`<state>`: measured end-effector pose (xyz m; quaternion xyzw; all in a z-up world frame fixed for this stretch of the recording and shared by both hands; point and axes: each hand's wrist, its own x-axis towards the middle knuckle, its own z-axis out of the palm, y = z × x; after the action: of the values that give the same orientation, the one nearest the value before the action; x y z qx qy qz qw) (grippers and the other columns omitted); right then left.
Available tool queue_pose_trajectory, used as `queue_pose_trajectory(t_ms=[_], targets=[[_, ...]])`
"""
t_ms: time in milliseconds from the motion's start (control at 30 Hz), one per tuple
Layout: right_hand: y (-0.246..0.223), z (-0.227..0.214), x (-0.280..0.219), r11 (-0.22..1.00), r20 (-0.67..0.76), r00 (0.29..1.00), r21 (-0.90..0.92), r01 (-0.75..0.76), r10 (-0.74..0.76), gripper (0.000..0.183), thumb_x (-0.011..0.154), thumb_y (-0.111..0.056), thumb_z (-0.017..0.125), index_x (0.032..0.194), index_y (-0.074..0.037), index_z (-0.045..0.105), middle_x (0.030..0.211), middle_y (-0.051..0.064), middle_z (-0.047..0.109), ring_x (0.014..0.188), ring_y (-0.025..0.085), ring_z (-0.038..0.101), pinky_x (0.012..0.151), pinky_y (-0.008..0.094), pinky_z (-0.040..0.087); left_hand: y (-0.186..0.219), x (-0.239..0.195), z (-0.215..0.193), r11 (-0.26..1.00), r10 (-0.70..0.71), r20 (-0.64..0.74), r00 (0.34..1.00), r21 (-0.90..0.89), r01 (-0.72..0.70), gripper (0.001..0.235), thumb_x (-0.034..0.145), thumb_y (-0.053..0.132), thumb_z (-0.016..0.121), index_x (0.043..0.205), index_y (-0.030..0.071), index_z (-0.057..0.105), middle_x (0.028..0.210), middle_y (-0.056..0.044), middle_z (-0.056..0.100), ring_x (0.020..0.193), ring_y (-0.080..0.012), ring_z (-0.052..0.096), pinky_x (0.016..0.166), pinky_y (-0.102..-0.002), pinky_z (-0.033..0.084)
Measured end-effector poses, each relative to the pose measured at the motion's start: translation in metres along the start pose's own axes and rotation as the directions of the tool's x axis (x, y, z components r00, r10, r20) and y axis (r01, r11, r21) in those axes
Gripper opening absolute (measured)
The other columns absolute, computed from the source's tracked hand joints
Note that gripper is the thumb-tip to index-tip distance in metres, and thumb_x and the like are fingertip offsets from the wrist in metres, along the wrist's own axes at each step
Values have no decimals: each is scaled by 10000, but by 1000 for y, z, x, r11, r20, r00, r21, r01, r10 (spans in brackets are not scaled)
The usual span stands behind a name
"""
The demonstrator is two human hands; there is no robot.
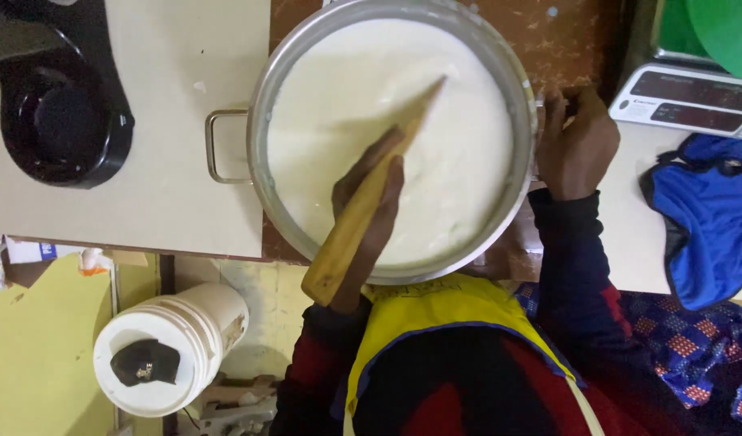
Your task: The person stirs a white, viscous liquid in a large metal pot using a wooden paddle. They then use a thermometer to measure the temperature of the mixture.
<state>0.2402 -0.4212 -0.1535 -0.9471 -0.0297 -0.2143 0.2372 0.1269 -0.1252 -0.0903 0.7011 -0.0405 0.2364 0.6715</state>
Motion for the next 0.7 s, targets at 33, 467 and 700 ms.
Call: queue_pose_trajectory(t_ms=[33, 467, 700], targets=[[-2, 1, 1, 1000, 6, 1000, -3, 6, -6, 300, 1308, -284, 710, 1153, -52, 820, 1015, 170, 855, 770, 405, 754, 633, 555, 496, 33, 10, -2, 963, -240, -34, 970, 114, 243, 344, 1193, 160, 685, 1529, 100, 724, 1496, -80, 809, 1117, -112, 790, 907, -261, 653], [-3, -1, -1, 999, -9, 1000, 46, -4, 4, 253, 1319, -243, 756, 1127, -81, 786, 981, 125, 832, 791, 383, 746, 669, 530, 496, 58, -24, -98, 949, -9, -274, 962, 300, 95, 299, 1202, 217, 708, 1447, 51, 753, 1512, -151, 766, 1452, -281, 754, 1350, -411, 605], [0, 0, -3, 999, -26, 999, 17, 40, -39, 194, 1311, -175, 784, 1156, -64, 820, 982, 136, 851, 776, 351, 759, 651, 509, 493, 142, -37, -127, 623, -384, -394, 835, 557, 549, 250, 1142, 291, 650, 1281, 203, 838, 1292, 36, 880, 1139, -127, 853, 997, -288, 681]])
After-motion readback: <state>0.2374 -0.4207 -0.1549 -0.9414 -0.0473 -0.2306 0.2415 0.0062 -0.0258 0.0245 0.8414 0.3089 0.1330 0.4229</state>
